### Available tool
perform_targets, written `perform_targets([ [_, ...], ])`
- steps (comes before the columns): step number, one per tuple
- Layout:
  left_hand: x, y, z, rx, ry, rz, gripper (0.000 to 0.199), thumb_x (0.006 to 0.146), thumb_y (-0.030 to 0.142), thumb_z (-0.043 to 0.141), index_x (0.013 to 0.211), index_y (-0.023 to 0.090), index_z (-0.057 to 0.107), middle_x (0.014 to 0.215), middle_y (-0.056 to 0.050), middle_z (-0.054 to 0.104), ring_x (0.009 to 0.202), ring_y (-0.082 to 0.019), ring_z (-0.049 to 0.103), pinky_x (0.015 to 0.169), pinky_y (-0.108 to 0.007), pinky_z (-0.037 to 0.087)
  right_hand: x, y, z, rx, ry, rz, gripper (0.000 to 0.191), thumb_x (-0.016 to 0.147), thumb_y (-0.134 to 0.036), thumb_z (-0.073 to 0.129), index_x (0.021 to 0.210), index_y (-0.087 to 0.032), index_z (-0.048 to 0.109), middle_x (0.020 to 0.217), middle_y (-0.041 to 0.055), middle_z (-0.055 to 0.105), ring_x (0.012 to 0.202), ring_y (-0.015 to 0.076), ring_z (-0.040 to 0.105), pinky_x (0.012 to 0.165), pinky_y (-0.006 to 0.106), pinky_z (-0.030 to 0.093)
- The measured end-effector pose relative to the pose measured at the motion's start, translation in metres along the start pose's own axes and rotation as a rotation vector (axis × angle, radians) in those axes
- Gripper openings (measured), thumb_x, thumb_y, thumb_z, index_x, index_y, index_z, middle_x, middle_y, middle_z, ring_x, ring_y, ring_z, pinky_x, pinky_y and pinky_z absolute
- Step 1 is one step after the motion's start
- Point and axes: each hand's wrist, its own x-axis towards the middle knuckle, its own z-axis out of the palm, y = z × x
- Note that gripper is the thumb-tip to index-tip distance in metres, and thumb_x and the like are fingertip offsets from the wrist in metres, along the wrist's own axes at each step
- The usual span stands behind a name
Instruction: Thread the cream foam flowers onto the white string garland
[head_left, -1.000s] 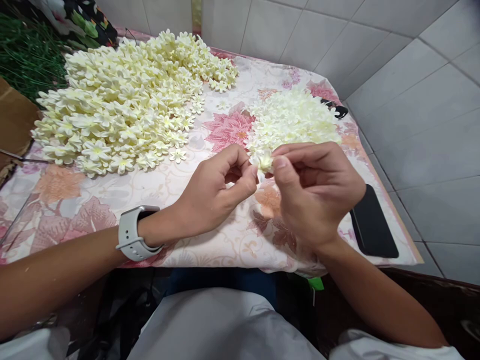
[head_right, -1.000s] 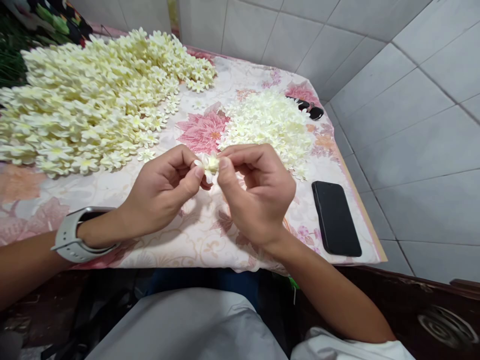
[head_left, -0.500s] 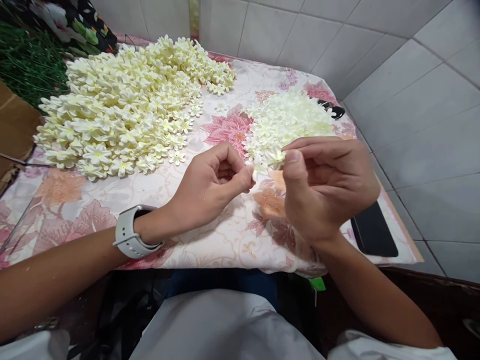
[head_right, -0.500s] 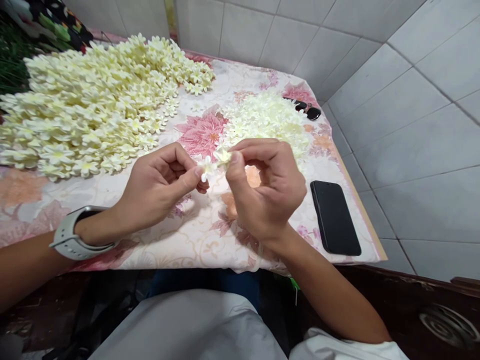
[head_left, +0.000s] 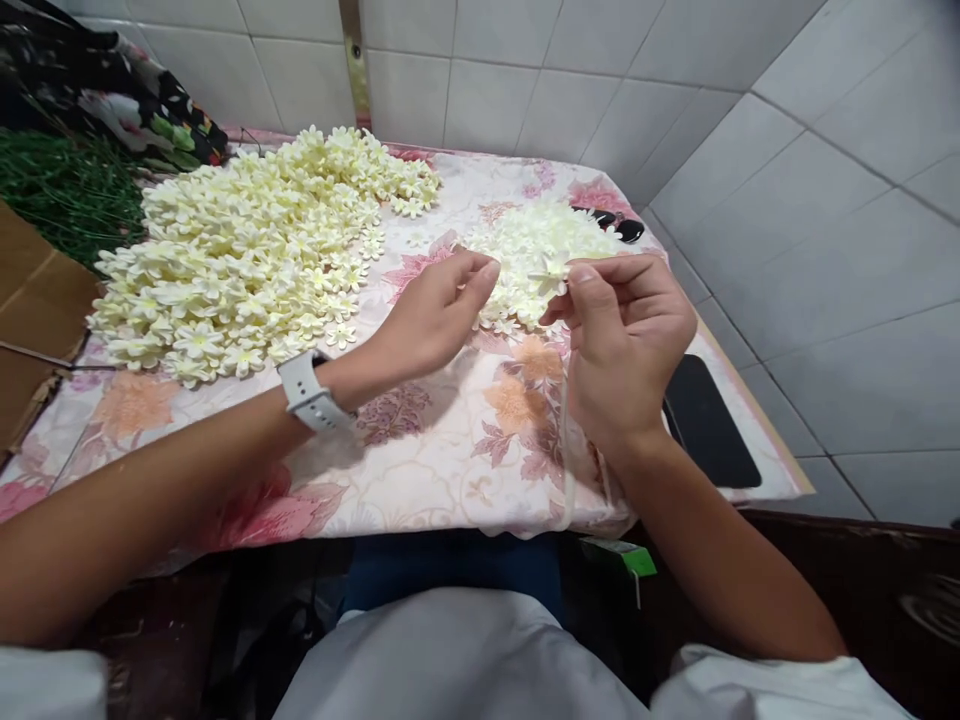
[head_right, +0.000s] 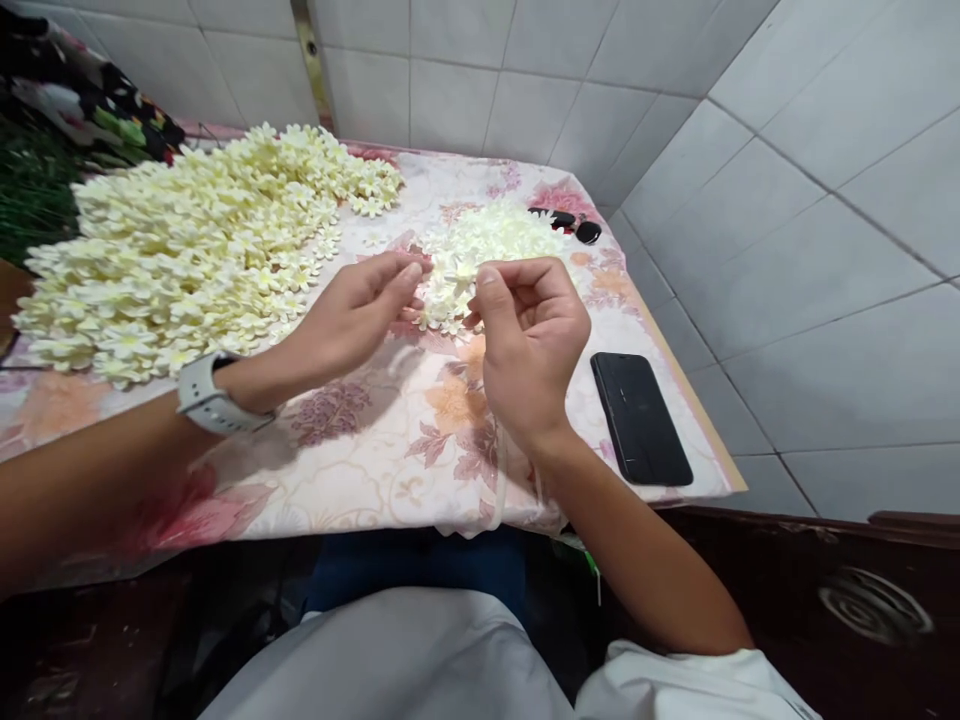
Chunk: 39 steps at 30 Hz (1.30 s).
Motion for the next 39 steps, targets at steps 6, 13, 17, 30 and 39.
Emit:
perform_targets([
  [6,-0.024,0.010,0.003,-0.003,0.227,0.239,0.023,0.105,0.043,0.072,0.109,0.021,0.071,0.102,-0.002,0.077,0.090,-0.012,0.071,0.081,-0.026,0.059,-0.011,-0.010,0.005,0.005,-0.078,-0.097,0.013,0.098,-0.032,0.084,0.090,-0.025,0.077,0.094,0.0021,0.081,0.080,0.0151,0.075,0.073,0.031,0.066],
  [13,-0.052,0.011,0.004,-0.135,0.233,0.349,0.018,0.095,0.026,0.086,0.112,0.022,0.080,0.102,0.000,0.084,0.091,-0.011,0.080,0.086,-0.023,0.065,-0.017,-0.013,0.003,0.182,-0.330,0.029,0.008,0.095,-0.030,0.088,0.093,-0.026,0.082,0.098,0.0011,0.083,0.075,0.0129,0.075,0.065,0.027,0.066],
  [17,-0.056,0.012,0.001,-0.105,0.264,0.411,0.021,0.091,0.017,0.089,0.110,0.024,0.083,0.101,-0.001,0.086,0.087,-0.011,0.079,0.082,-0.023,0.066,-0.014,-0.015,-0.002,0.199,-0.414,0.043,0.012,0.094,-0.036,0.089,0.092,-0.027,0.082,0.095,0.0014,0.083,0.077,0.0147,0.076,0.064,0.028,0.065],
  [30,-0.057,0.024,-0.003,-0.099,0.206,0.512,0.024,0.092,0.006,0.081,0.104,0.027,0.081,0.091,-0.001,0.084,0.083,-0.014,0.081,0.069,-0.023,0.065,-0.008,-0.016,-0.005,0.338,-0.571,0.006,0.007,0.094,-0.024,0.088,0.093,-0.030,0.084,0.085,0.0015,0.080,0.081,0.0193,0.079,0.075,0.038,0.069],
  [39,-0.059,0.024,-0.003,-0.081,0.193,0.482,0.020,0.093,0.008,0.082,0.102,0.025,0.078,0.091,0.002,0.083,0.086,-0.009,0.079,0.079,-0.020,0.065,-0.005,-0.011,-0.011,0.353,-0.637,0.039,0.014,0.092,-0.021,0.089,0.099,-0.032,0.085,0.091,0.0022,0.083,0.089,0.0232,0.082,0.077,0.042,0.070],
])
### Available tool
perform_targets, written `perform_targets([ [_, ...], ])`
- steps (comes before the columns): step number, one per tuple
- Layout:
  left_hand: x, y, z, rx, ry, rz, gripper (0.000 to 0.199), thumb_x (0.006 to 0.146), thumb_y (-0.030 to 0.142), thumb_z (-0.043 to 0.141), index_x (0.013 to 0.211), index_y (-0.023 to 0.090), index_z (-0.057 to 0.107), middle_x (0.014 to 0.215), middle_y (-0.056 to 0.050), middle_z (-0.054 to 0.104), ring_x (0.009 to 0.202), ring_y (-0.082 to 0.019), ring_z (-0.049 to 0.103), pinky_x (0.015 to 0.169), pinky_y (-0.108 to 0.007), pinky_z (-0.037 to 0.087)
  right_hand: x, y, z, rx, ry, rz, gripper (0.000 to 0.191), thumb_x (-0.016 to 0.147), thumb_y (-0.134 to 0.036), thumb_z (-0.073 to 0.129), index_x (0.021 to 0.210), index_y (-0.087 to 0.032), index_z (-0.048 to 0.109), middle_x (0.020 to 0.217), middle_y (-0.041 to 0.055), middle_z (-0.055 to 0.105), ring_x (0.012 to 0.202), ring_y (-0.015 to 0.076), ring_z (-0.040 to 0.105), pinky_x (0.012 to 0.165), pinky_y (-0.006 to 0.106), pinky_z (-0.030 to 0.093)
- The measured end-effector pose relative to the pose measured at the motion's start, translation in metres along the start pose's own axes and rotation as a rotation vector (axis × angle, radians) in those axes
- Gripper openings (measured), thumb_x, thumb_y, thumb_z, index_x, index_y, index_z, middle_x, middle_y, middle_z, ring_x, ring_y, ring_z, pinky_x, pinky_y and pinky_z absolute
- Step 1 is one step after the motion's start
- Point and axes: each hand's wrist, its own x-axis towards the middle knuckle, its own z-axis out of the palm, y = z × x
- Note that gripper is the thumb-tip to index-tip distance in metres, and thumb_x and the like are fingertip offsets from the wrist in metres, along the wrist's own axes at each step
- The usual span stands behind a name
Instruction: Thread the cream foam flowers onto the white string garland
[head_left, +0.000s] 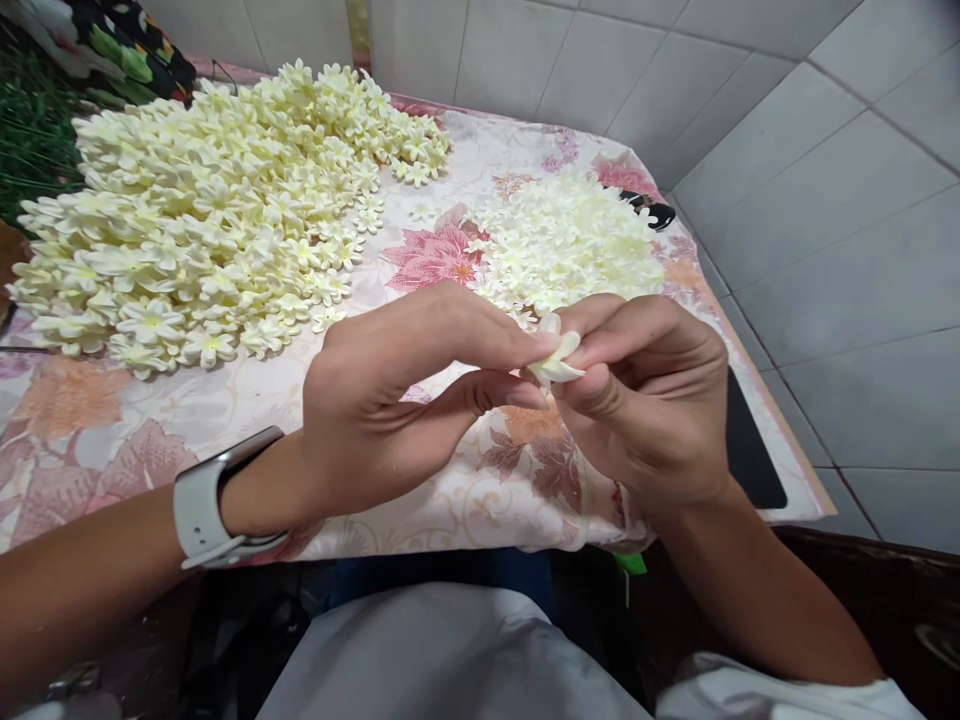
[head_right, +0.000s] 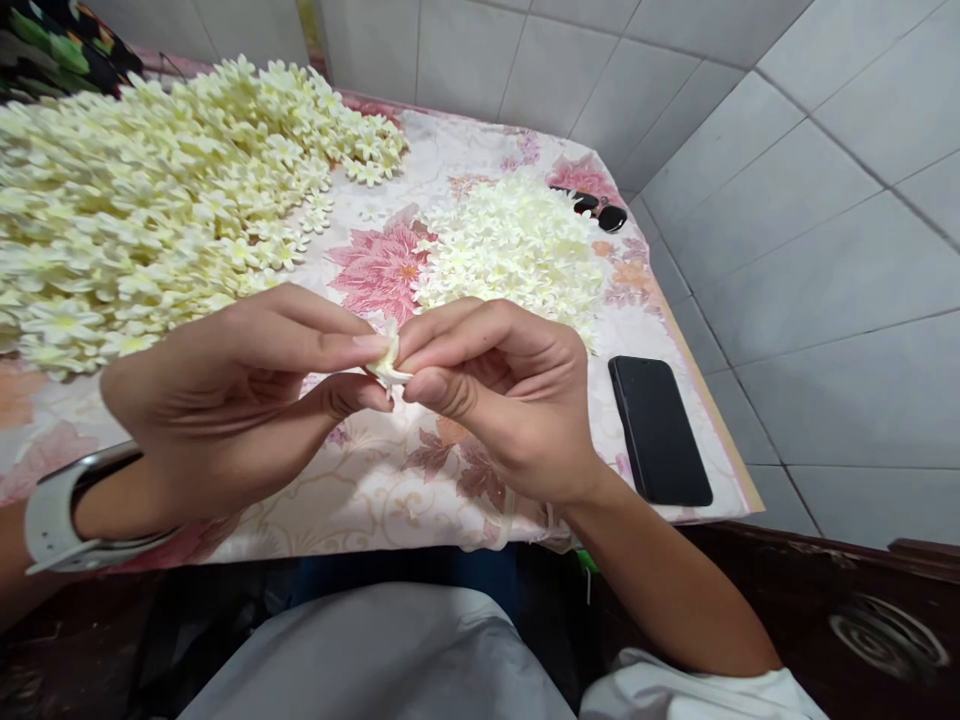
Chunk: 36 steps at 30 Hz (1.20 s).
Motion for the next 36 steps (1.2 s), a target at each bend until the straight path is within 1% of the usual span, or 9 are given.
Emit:
perform_targets([
  [5,-0.0008,-0.0029,0.0007,-0.045,0.006,-0.003,0.022,0.091,0.005,0.083,0.103,0.024,0.079,0.092,0.001,0.083,0.087,-0.010,0.079,0.080,-0.020,0.065,-0.0010,-0.0011,-0.0005,0.030,-0.021,-0.002,0.019,0.095,-0.015,0.083,0.104,-0.031,0.087,0.095,0.0021,0.084,0.089,0.0206,0.082,0.078,0.038,0.071],
  [7,0.0005,-0.0053,0.0013,-0.050,0.009,0.035,0.023,0.090,0.004,0.082,0.103,0.023,0.080,0.089,0.000,0.082,0.084,-0.010,0.079,0.076,-0.020,0.064,-0.0014,-0.0014,-0.0003,0.042,-0.020,0.013,0.020,0.094,-0.015,0.083,0.105,-0.032,0.087,0.096,0.0018,0.084,0.089,0.0202,0.082,0.079,0.037,0.071],
  [10,0.0026,-0.0073,0.0017,-0.047,0.006,0.072,0.024,0.089,0.005,0.081,0.102,0.024,0.081,0.087,-0.001,0.082,0.081,-0.013,0.079,0.071,-0.022,0.064,-0.0014,-0.0021,-0.0007,0.051,-0.016,0.037,0.018,0.094,-0.016,0.083,0.102,-0.032,0.087,0.096,0.0019,0.085,0.089,0.0217,0.082,0.080,0.040,0.071],
  [15,0.0040,-0.0042,0.0001,-0.052,0.003,0.023,0.024,0.086,0.004,0.084,0.098,0.024,0.082,0.086,0.000,0.082,0.078,-0.013,0.078,0.073,-0.024,0.066,0.0009,-0.0030,-0.0035,0.037,-0.028,0.096,0.016,0.089,-0.021,0.090,0.096,-0.035,0.086,0.094,0.0008,0.085,0.087,0.0232,0.083,0.077,0.042,0.071],
  [19,0.0035,-0.0028,-0.0019,-0.013,-0.013,-0.007,0.021,0.088,0.009,0.084,0.096,0.028,0.084,0.087,0.000,0.083,0.075,-0.014,0.079,0.069,-0.027,0.067,0.0020,-0.0019,-0.0049,0.056,-0.045,0.094,0.016,0.085,-0.023,0.091,0.094,-0.036,0.087,0.091,0.0001,0.085,0.082,0.0236,0.083,0.072,0.042,0.071],
  [22,0.0021,-0.0040,-0.0024,-0.002,-0.017,0.018,0.021,0.088,0.009,0.085,0.099,0.028,0.084,0.090,0.000,0.084,0.077,-0.014,0.079,0.070,-0.026,0.067,0.0012,-0.0023,-0.0049,0.056,-0.031,0.110,0.011,0.088,-0.026,0.090,0.092,-0.036,0.086,0.093,-0.0001,0.085,0.079,0.0213,0.081,0.069,0.039,0.069],
  [27,0.0004,-0.0047,-0.0020,-0.044,-0.020,-0.005,0.023,0.088,0.005,0.085,0.101,0.024,0.082,0.090,0.001,0.083,0.084,-0.011,0.079,0.079,-0.021,0.066,0.0004,-0.0053,-0.0048,0.063,-0.055,0.121,0.011,0.090,-0.024,0.089,0.094,-0.035,0.088,0.096,0.0009,0.083,0.080,0.0167,0.078,0.072,0.034,0.067],
  [32,0.0025,-0.0043,-0.0018,-0.057,-0.035,0.009,0.019,0.089,0.007,0.085,0.099,0.023,0.081,0.090,-0.001,0.083,0.082,-0.012,0.079,0.075,-0.021,0.067,0.0025,-0.0070,-0.0053,0.093,-0.078,0.156,0.009,0.091,-0.027,0.090,0.092,-0.035,0.087,0.093,0.0003,0.080,0.077,0.0166,0.074,0.067,0.034,0.065],
  [36,0.0049,-0.0039,-0.0030,-0.031,-0.053,0.034,0.021,0.088,0.004,0.082,0.094,0.023,0.079,0.086,-0.001,0.082,0.076,-0.011,0.078,0.070,-0.020,0.064,0.0026,-0.0072,-0.0078,0.119,-0.117,0.159,0.010,0.092,-0.023,0.086,0.095,-0.032,0.087,0.096,0.0015,0.078,0.079,0.0169,0.075,0.067,0.034,0.066],
])
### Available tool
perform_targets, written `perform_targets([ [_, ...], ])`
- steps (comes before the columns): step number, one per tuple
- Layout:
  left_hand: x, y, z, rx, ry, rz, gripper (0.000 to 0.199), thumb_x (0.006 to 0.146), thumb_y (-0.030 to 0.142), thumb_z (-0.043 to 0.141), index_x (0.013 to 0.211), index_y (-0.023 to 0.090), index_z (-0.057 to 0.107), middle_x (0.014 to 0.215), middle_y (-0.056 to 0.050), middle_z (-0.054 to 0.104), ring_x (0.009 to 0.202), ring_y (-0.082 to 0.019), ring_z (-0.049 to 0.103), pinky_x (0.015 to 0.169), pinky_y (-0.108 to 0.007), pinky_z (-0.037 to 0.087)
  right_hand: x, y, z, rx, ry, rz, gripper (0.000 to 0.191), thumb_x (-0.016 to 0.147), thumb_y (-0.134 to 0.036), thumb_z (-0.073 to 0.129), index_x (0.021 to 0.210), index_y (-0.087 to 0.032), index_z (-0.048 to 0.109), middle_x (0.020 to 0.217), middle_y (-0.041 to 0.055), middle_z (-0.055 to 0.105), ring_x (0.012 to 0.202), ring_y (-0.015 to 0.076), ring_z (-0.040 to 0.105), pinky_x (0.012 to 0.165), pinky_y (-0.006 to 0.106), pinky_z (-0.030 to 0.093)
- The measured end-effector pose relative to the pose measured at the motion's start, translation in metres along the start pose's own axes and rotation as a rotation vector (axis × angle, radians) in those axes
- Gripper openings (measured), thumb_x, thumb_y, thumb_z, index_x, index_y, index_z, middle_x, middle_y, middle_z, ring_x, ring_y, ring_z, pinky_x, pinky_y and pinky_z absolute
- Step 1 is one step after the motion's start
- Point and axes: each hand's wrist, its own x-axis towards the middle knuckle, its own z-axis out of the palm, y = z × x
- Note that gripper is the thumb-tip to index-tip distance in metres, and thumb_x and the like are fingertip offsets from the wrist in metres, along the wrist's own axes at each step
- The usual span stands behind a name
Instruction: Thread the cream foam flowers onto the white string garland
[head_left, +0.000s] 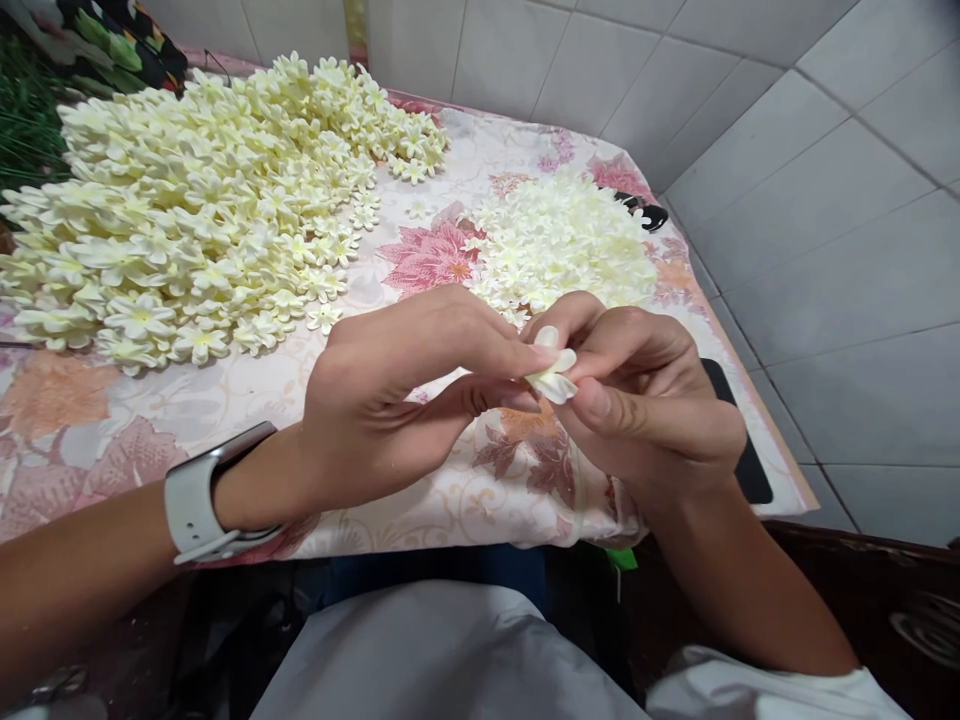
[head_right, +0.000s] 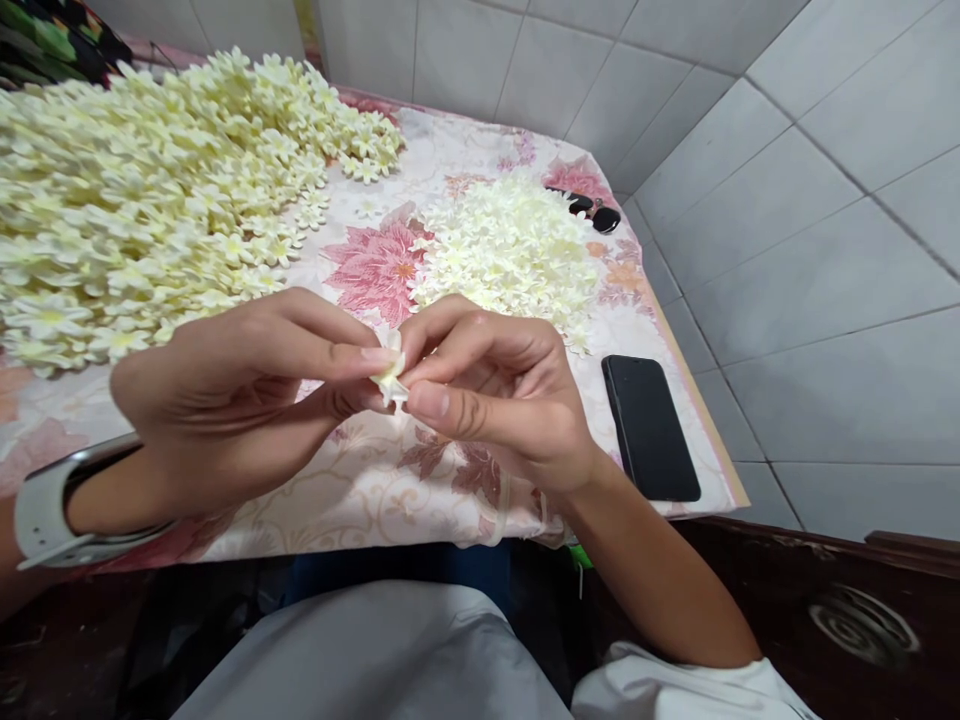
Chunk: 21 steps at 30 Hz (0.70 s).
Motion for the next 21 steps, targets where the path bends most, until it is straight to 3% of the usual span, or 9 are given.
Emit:
perform_targets([
  [4,-0.003,-0.001,0.000,0.005,-0.004,-0.023,0.018,0.088,0.009,0.086,0.096,0.023,0.078,0.090,-0.002,0.083,0.081,-0.013,0.079,0.074,-0.023,0.066,-0.001,0.000,0.000,-0.034,0.013,-0.043,0.010,0.094,-0.022,0.084,0.099,-0.030,0.087,0.096,0.0024,0.078,0.082,0.0173,0.075,0.071,0.035,0.066],
  [9,-0.009,-0.002,0.005,0.023,0.049,0.005,0.030,0.083,0.016,0.094,0.107,0.022,0.077,0.095,-0.001,0.084,0.085,-0.015,0.080,0.080,-0.028,0.068,-0.002,-0.002,0.010,-0.121,0.108,-0.125,0.006,0.097,-0.019,0.083,0.099,-0.024,0.086,0.093,0.0045,0.078,0.087,0.0192,0.077,0.078,0.036,0.067],
  [14,-0.011,-0.001,0.011,0.072,0.164,-0.036,0.018,0.093,0.010,0.084,0.108,0.018,0.076,0.097,0.000,0.082,0.084,-0.007,0.079,0.081,-0.013,0.066,-0.004,-0.001,0.022,-0.459,0.257,-0.302,0.012,0.097,-0.014,0.080,0.101,-0.026,0.081,0.096,0.0039,0.081,0.093,0.0220,0.079,0.083,0.041,0.069],
  [17,-0.011,-0.001,0.012,0.131,0.182,-0.028,0.014,0.097,0.010,0.079,0.106,0.019,0.073,0.092,0.002,0.079,0.080,-0.006,0.076,0.078,-0.014,0.066,-0.005,0.003,0.023,-0.706,0.264,-0.431,0.021,0.095,-0.011,0.080,0.107,-0.028,0.079,0.101,0.0020,0.083,0.093,0.0212,0.079,0.080,0.040,0.068],
  [21,-0.012,0.001,0.013,0.139,0.175,-0.196,0.005,0.103,0.019,0.074,0.103,0.021,0.070,0.093,0.001,0.079,0.082,-0.009,0.077,0.077,-0.020,0.067,-0.006,0.008,0.026,-0.745,0.349,-0.433,0.018,0.098,-0.013,0.078,0.107,-0.028,0.077,0.100,0.0016,0.082,0.095,0.0208,0.078,0.082,0.041,0.066],
])
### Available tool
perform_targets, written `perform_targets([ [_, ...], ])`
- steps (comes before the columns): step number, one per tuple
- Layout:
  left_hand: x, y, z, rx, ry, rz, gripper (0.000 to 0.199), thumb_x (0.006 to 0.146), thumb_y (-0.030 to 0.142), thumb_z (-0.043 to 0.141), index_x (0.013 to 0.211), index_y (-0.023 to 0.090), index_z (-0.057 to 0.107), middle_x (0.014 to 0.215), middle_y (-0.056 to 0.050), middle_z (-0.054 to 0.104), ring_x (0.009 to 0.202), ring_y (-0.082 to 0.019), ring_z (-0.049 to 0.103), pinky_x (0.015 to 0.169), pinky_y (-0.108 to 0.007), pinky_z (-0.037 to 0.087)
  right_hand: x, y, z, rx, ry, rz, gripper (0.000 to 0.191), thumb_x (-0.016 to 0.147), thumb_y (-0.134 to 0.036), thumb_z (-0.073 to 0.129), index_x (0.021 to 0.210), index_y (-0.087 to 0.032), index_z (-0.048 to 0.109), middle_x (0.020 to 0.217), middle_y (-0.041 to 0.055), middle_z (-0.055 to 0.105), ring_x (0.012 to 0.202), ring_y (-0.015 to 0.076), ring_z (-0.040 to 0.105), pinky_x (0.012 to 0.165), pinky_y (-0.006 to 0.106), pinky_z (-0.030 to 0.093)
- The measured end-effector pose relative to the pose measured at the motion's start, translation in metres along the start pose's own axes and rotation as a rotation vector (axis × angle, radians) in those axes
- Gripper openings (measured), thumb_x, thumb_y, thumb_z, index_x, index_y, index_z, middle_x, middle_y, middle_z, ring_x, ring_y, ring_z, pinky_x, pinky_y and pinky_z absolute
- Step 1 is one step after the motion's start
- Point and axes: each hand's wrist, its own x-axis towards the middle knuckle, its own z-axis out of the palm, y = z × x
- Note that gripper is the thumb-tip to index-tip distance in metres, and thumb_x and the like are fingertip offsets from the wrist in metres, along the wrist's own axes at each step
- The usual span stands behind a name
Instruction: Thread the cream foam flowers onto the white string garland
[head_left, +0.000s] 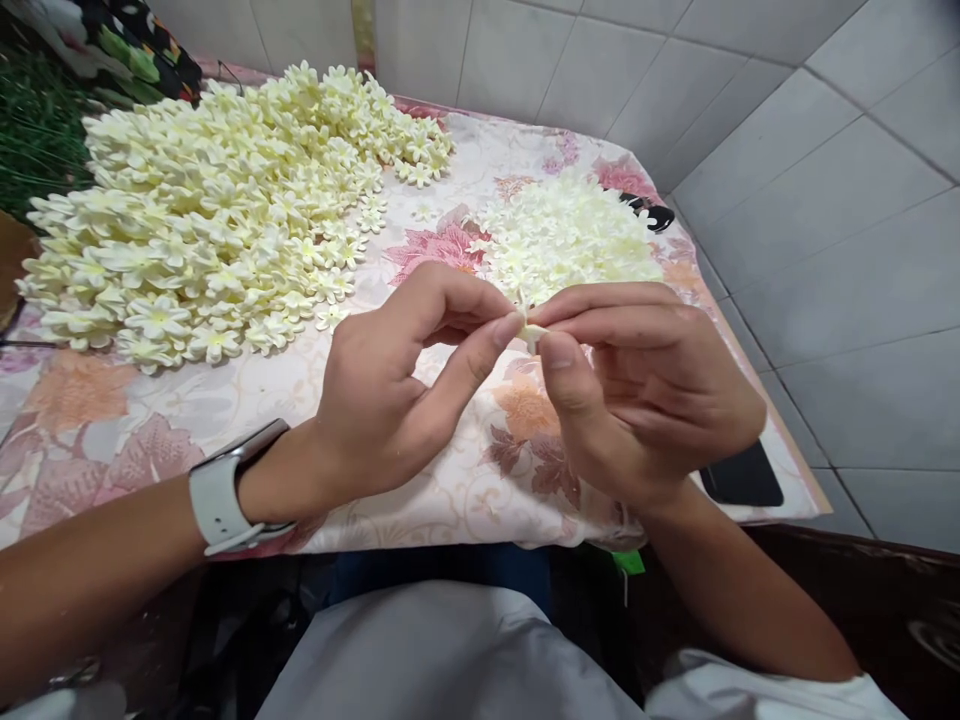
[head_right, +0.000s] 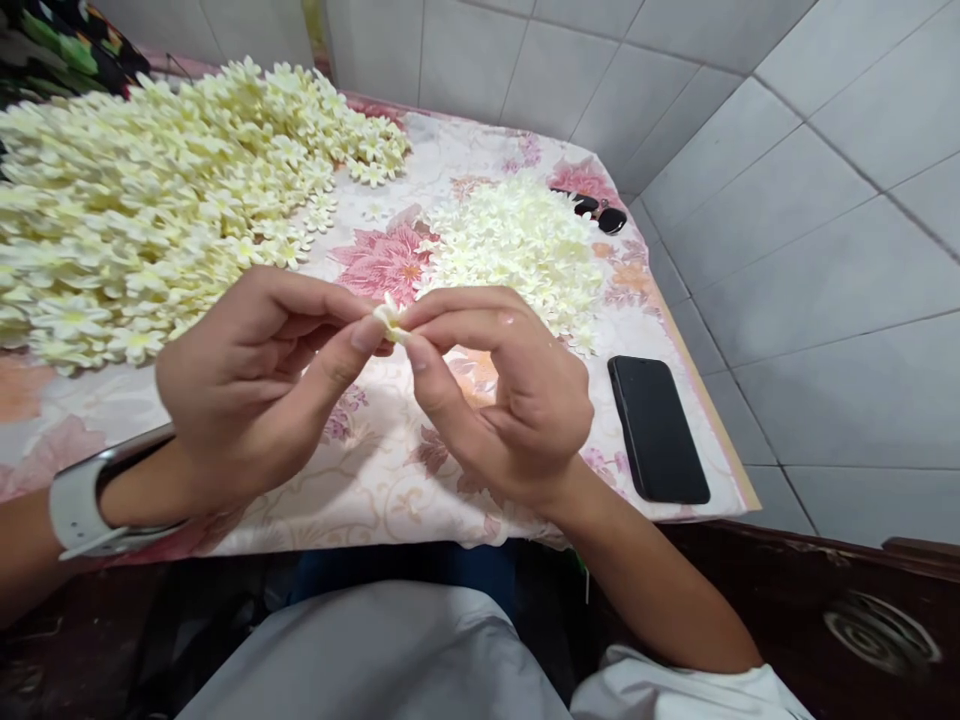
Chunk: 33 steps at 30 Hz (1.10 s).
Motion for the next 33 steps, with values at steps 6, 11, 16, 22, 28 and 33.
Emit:
perform_targets([
  [6,0.004,0.003,0.001,-0.230,-0.017,-0.298,0.025,0.101,0.041,0.079,0.094,0.021,0.067,0.085,0.001,0.073,0.078,-0.011,0.075,0.075,-0.023,0.067,-0.003,-0.002,0.005,0.071,0.080,0.136,0.012,0.104,-0.016,0.073,0.101,-0.028,0.076,0.100,0.0020,0.077,0.093,0.0173,0.075,0.077,0.036,0.064],
  [11,0.014,0.000,-0.001,-0.390,-0.010,-0.451,0.021,0.100,0.031,0.081,0.094,0.020,0.063,0.081,0.002,0.072,0.076,-0.011,0.076,0.077,-0.023,0.068,0.001,-0.002,0.005,0.067,0.192,0.211,0.011,0.104,-0.022,0.075,0.095,-0.028,0.073,0.099,0.0024,0.072,0.090,0.0187,0.073,0.071,0.037,0.064],
  [16,0.018,-0.014,-0.003,-0.358,0.024,-0.544,0.028,0.089,0.037,0.092,0.088,0.018,0.071,0.085,0.001,0.071,0.076,-0.009,0.068,0.073,-0.021,0.062,0.010,-0.002,0.003,-0.045,0.326,0.210,0.020,0.101,-0.025,0.078,0.085,-0.028,0.067,0.092,0.0037,0.065,0.092,0.0214,0.069,0.076,0.039,0.062],
  [22,0.018,-0.021,-0.001,-0.456,0.018,-0.515,0.034,0.084,0.039,0.097,0.089,0.020,0.069,0.083,0.002,0.069,0.076,-0.008,0.064,0.073,-0.020,0.058,0.011,0.013,-0.006,0.075,0.166,0.358,0.018,0.101,-0.024,0.076,0.085,-0.026,0.067,0.086,-0.0004,0.069,0.075,0.0143,0.066,0.066,0.030,0.059],
  [28,0.015,-0.019,0.002,-0.327,-0.083,-0.404,0.029,0.093,0.038,0.088,0.094,0.020,0.065,0.080,0.003,0.069,0.073,-0.009,0.068,0.069,-0.020,0.056,0.006,0.012,-0.003,0.195,0.019,0.500,0.024,0.099,-0.035,0.082,0.087,-0.024,0.065,0.090,-0.0011,0.072,0.075,0.0120,0.071,0.071,0.028,0.066],
  [33,0.009,-0.025,0.000,0.138,-0.149,-0.066,0.007,0.104,0.021,0.064,0.097,0.021,0.063,0.088,-0.001,0.070,0.078,-0.012,0.066,0.073,-0.026,0.051,0.009,0.006,0.001,0.499,-0.063,0.755,0.023,0.096,-0.033,0.084,0.089,-0.024,0.064,0.084,-0.0059,0.065,0.066,0.0094,0.069,0.069,0.027,0.070],
])
